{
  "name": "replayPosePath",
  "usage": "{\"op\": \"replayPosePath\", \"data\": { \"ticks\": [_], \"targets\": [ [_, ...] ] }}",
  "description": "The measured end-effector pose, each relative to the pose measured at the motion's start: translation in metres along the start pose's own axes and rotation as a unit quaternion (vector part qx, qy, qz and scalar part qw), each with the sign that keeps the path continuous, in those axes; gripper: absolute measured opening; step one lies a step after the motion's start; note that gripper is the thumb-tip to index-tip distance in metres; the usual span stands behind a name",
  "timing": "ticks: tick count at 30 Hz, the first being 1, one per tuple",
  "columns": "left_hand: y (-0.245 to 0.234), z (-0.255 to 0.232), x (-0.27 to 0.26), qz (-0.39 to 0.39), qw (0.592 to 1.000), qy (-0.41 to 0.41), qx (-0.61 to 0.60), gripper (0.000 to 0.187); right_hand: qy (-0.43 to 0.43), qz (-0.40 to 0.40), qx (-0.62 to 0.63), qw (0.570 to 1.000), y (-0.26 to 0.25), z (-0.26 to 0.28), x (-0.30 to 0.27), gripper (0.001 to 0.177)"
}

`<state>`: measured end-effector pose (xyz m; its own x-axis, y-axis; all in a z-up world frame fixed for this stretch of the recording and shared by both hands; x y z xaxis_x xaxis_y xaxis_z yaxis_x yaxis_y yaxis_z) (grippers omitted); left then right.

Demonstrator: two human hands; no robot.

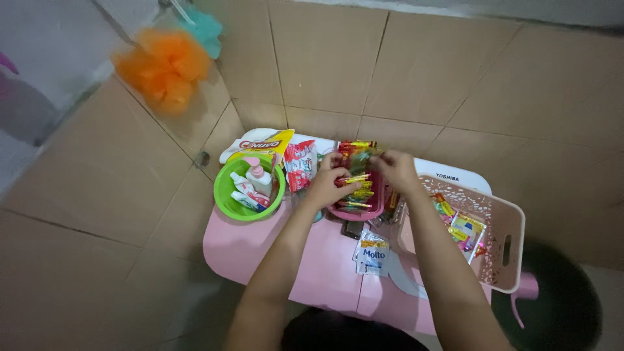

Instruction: Sorting various cleaning and household product sachets into different baskets on a table.

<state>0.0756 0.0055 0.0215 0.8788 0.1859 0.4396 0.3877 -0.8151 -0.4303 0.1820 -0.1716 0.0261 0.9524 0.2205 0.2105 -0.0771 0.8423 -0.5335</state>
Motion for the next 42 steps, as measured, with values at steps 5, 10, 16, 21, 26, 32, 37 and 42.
{"op": "replayPosePath", "data": {
  "ticks": [5,10,16,21,26,32,37,42],
  "targets": [
    [-0.019,-0.028,0.006,-0.045,0.997,0.052,0.036,0.036,-0.133,0.077,-0.173,0.973,0.040,-0.033,0.004,0.020],
    [-0.015,-0.016,0.022,-0.047,0.997,0.040,0.046,0.026,-0.158,0.092,-0.146,0.972,0.027,0.002,0.004,0.025],
    [-0.003,-0.038,0.035,-0.038,0.987,0.082,0.135,0.036,-0.168,0.105,-0.195,0.961,0.032,-0.020,0.001,0.028],
    [0.024,-0.112,0.033,-0.064,0.985,0.123,0.098,0.025,-0.043,0.007,0.040,0.998,-0.062,-0.044,-0.014,0.026],
    [0.116,-0.146,0.022,0.024,0.983,0.164,0.081,0.027,0.109,0.008,-0.180,0.978,-0.126,-0.161,-0.044,0.028],
    [0.187,-0.129,0.002,0.040,0.977,0.166,0.126,0.030,0.100,0.067,-0.376,0.919,-0.105,-0.175,-0.078,0.058],
    [0.199,-0.116,-0.005,0.023,0.973,0.168,0.155,0.035,0.204,0.024,-0.411,0.888,-0.119,-0.124,-0.095,0.098],
    [0.208,-0.098,-0.004,0.054,0.967,0.128,0.213,0.034,0.269,0.043,-0.363,0.891,-0.116,-0.154,-0.094,0.093]
  ]
}}
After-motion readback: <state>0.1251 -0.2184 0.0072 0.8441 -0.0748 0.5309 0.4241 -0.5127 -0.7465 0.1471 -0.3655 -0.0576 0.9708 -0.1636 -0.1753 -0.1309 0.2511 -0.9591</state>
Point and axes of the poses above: each hand's wrist, its own x-axis towards the middle knuckle, its own y-axis out of the palm, z = x × y, the point moved 9 cm from there along x, towards the middle knuckle, and after that the axes turned 10 degrees about -z, right-handed, at the moved point
